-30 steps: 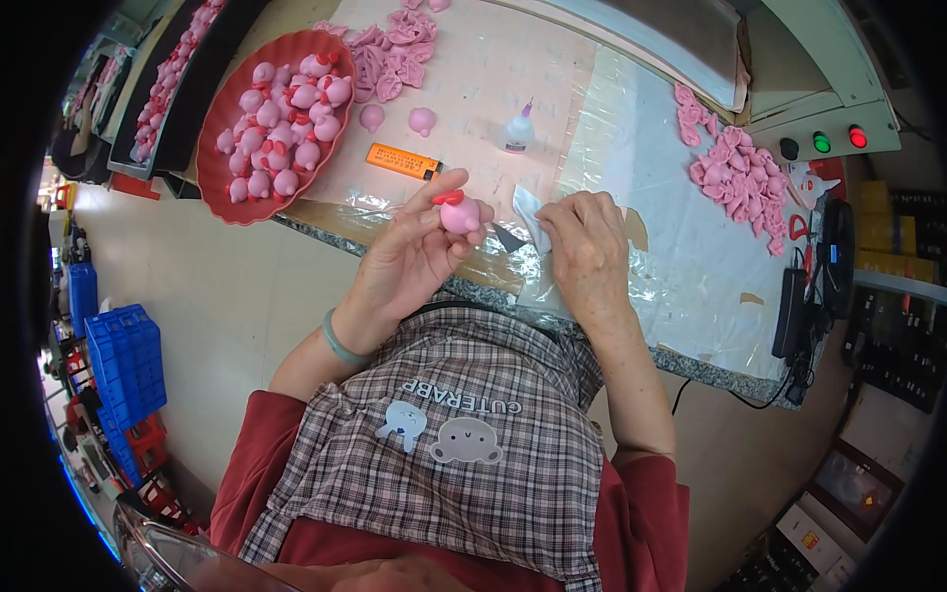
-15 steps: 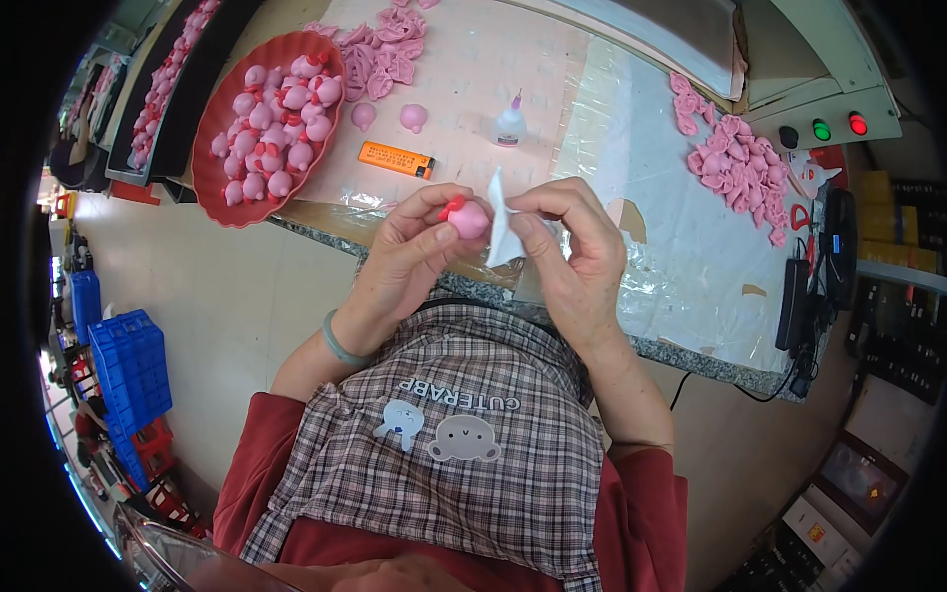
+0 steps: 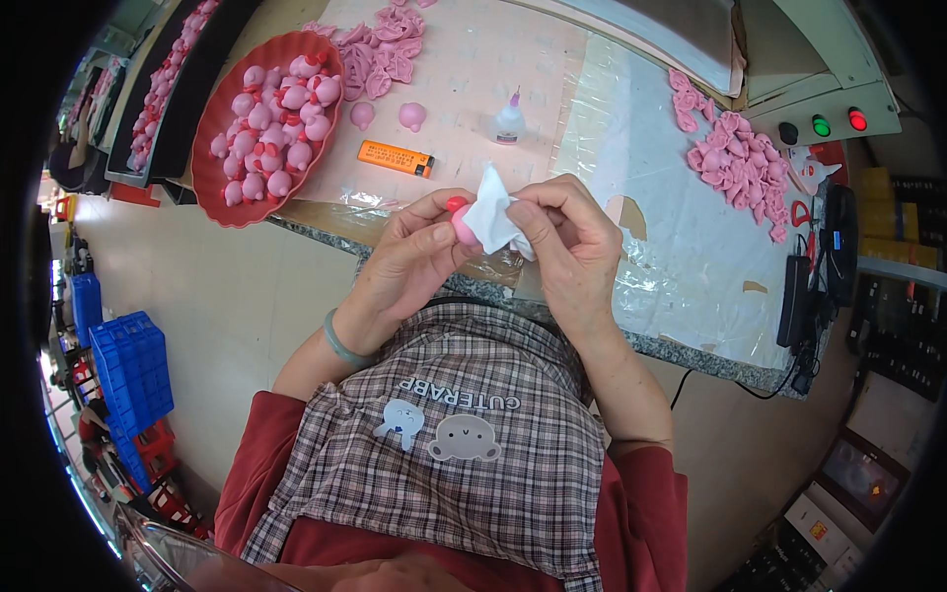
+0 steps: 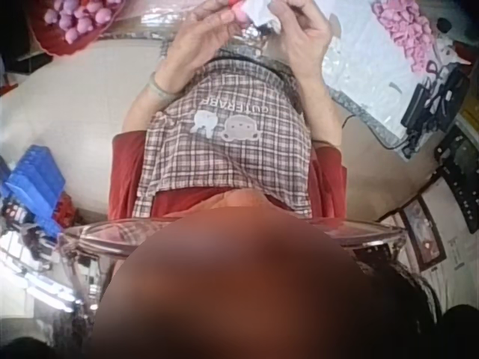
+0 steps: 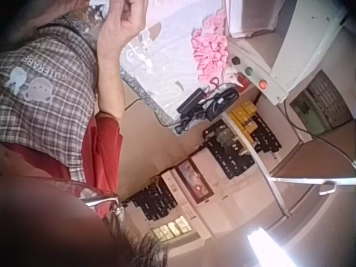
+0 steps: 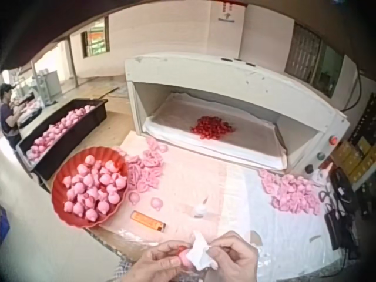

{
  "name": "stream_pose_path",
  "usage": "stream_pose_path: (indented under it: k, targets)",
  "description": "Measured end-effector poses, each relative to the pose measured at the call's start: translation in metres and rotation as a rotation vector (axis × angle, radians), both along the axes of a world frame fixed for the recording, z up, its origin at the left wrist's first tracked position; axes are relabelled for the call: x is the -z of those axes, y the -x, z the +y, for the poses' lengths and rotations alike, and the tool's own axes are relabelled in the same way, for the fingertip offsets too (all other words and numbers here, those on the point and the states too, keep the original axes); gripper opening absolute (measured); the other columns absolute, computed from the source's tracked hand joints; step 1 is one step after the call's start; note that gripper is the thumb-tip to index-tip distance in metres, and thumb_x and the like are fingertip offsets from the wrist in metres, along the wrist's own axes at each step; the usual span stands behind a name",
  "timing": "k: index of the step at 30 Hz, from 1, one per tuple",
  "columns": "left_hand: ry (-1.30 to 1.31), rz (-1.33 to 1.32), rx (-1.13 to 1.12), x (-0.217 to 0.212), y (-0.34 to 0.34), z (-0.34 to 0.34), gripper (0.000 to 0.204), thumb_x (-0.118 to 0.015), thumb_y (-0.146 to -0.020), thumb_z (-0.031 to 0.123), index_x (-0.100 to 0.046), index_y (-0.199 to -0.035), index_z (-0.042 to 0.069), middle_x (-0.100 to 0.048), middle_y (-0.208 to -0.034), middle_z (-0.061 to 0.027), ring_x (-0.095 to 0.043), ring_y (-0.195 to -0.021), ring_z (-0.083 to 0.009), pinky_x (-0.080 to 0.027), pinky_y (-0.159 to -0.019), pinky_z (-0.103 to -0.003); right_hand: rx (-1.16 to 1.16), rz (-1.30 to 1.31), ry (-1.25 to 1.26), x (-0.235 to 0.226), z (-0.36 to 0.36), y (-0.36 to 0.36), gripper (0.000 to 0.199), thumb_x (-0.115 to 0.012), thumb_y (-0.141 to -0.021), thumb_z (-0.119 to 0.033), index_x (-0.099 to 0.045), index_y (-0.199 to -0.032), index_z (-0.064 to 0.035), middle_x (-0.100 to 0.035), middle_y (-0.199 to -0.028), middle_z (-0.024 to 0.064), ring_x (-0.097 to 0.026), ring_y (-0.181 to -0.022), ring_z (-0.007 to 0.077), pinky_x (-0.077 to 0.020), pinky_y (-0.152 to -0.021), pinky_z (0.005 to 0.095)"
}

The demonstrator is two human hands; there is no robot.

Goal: Assembling small pink toy pig figurines by gluing separate parts together at a factory workbench.

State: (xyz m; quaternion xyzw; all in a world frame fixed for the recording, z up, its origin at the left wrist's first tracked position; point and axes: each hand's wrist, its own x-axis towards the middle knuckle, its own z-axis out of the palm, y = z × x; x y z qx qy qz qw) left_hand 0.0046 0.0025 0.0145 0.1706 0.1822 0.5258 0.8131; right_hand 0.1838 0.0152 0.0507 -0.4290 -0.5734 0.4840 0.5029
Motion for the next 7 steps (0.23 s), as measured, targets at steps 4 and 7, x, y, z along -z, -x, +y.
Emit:
stream_pose_path:
  k: [4, 7]
  targets:
    - [0.050, 0.019, 0.050, -0.0081, 0.0012, 0.0024, 0.035, -0.059, -0.095, 0.011, -0.054, -0.128, 0.001, -0.063, -0.115, -0.0119, -0.065, -0.101, -0.0222, -0.053, -0.091, -0.032, 0.147, 0.170, 0.085, 0.0028, -0.0014, 0.0013, 0.015, -0.064, -0.092, -0.003, -0.063, -0.106, 0.0016, -0.063, -0.097, 0.0028, -0.058, -0.086, 0.0093, -0.0464, -0.079, 0.0217]
    - [0.069, 0.061, 0.070, -0.0017, 0.0002, 0.0015, 0.045, -0.058, -0.096, 0.017, -0.045, -0.137, 0.003, -0.058, -0.125, -0.0147, -0.065, -0.102, -0.0247, -0.055, -0.089, -0.031, 0.114, 0.050, 0.036, 0.0039, -0.0032, -0.0022, 0.022, -0.063, -0.093, -0.004, -0.060, -0.114, 0.0013, -0.063, -0.103, 0.0047, -0.058, -0.094, 0.0098, -0.0461, -0.086, 0.0237]
